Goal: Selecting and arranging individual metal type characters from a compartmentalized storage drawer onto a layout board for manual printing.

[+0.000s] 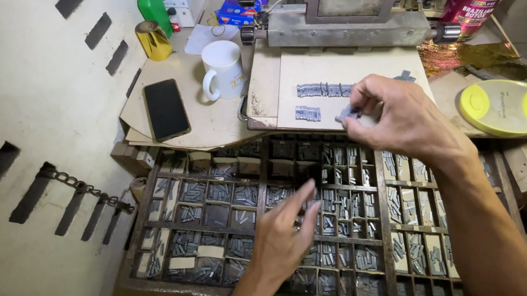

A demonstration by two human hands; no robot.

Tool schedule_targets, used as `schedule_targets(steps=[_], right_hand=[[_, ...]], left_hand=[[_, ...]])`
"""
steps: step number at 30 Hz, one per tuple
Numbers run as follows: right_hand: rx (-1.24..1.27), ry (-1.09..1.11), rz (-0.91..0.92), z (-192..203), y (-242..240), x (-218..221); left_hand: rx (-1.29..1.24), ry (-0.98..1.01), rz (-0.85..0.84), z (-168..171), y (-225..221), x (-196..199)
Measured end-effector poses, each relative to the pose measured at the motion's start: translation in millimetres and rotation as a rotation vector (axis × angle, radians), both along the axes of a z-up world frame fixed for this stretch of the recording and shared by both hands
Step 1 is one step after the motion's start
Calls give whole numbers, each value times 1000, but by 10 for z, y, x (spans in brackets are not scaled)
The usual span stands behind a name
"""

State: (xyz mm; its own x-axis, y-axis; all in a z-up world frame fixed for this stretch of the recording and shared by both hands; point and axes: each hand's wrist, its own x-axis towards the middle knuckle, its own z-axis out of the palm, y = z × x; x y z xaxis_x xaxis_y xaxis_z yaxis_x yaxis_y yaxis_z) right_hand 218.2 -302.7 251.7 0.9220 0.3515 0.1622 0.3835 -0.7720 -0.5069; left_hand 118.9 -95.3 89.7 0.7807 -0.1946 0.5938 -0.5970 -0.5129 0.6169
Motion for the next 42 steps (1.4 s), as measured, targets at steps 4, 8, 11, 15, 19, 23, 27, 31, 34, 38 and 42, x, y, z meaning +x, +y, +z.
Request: schedule_targets(steps=[4,8,11,15,19,23,27,31,34,38,42], right_hand=[[114,-169,265,-233,100,-380],[106,-71,309,-895,154,-644],[306,135,278,-1425,135,-848],[694,616,105,-1908,129,-1205],[815,691,-26,-2007,173,-1517],[816,486,-54,-2081,185,-1616],[755,402,-32,-2039,188,-1642],[766,394,-14,-2057,217,-1647],[785,350,-3,-2107,234,-1659],[912,448,42,-2243,191,-1644],[610,462,-147,-2466,-14,-1556]], left_hand=[[63,-156,75,326,-90,52],[305,-320,107,39,-50,-74],[492,-307,92,-303,45,-274],[223,19,-119,-949,174,-549],[-117,293,-70,-886,116,-687],[-287,493,-157,-851,79,-765],[-328,519,-183,-899,65,-802],[-329,503,-182,-894,66,-821],[-319,536,-180,-951,65,-858],[-487,848,-120,-837,105,-928],[-465,1242,-27,-690,235,-1040]])
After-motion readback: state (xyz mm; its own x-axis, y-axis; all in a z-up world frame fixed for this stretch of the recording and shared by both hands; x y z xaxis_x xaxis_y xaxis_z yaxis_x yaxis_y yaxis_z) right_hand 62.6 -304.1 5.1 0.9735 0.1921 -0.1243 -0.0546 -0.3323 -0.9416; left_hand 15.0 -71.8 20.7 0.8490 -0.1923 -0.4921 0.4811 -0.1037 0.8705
